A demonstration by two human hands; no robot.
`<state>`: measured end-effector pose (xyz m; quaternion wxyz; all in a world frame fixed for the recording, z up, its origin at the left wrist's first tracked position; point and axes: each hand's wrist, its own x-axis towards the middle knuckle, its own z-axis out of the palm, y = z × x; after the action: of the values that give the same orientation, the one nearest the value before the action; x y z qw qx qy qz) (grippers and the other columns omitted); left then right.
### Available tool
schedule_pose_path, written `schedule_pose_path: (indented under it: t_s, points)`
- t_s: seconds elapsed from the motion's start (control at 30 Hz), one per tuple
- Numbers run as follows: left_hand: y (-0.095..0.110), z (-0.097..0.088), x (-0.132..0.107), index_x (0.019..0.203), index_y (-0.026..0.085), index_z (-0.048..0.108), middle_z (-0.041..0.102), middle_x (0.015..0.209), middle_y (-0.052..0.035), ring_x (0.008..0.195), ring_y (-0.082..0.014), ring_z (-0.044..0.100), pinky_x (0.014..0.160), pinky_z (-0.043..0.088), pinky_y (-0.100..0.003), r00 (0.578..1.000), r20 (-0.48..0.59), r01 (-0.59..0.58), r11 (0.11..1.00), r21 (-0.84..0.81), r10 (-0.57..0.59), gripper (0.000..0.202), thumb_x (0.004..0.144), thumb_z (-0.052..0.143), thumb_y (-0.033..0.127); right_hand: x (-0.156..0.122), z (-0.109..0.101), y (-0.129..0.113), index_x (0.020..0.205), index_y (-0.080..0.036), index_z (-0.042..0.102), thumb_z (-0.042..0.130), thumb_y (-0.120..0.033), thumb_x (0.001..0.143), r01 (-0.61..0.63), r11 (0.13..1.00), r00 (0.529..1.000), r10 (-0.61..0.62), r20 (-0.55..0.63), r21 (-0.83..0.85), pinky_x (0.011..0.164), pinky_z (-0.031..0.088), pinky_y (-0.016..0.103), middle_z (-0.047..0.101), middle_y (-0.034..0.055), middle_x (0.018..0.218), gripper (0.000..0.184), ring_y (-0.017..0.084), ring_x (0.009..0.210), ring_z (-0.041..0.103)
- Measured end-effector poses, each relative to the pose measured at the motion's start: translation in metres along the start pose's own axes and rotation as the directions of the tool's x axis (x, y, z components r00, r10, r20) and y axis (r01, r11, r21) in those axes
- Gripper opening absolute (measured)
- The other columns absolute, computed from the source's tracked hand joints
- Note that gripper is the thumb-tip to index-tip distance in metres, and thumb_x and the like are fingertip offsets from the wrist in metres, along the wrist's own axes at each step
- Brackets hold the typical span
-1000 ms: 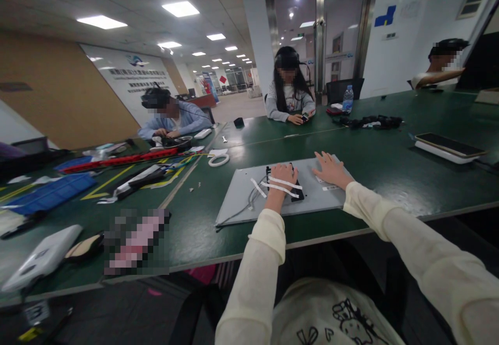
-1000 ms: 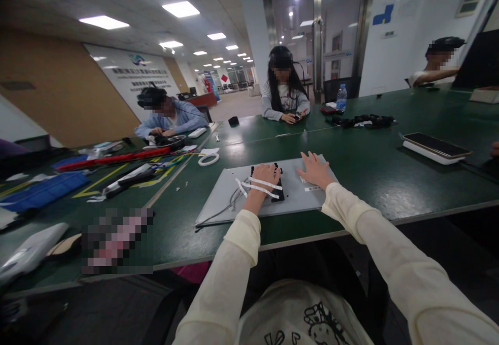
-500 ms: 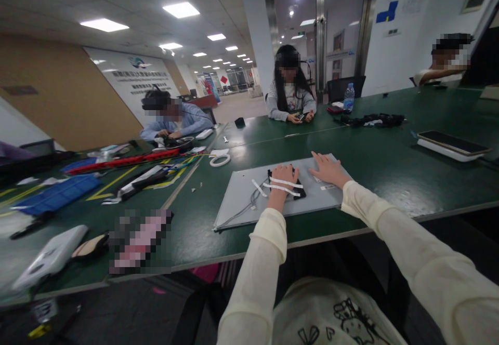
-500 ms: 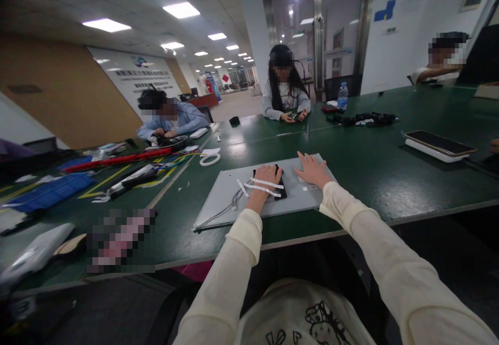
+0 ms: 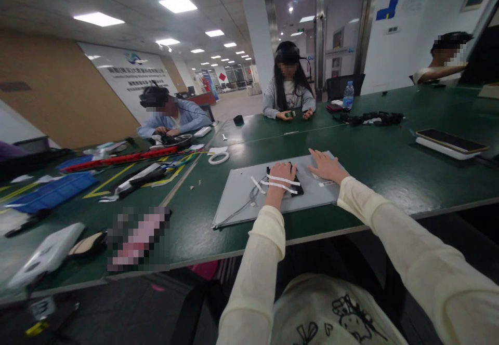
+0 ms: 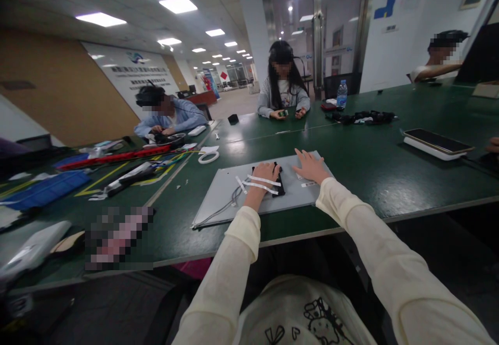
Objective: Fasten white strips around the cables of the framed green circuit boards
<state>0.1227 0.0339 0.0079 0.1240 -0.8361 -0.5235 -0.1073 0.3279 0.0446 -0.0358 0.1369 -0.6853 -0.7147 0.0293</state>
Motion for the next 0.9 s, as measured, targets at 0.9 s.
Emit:
schedule_pose_path:
  t_s: [0.9]
  points:
    - [-0.002,0.009,0.001,0.105,0.015,0.063,0.065,0.108,-0.012,0.108,-0.0252,0.055,0.091,0.043,-0.035,0.999,0.021,0.039,0.998,-0.039,-0.038,0.05,0.099,0.024,0.046,0.006,0.01,0.006,0.154,-0.025,0.012,0.039,-0.049,0.092,-0.037,0.997,0.994,0.044,-0.104,0.065,0.101,0.027,0.068,0.033,0.0161,0.149,0.071,0.036,0.134,0.031]
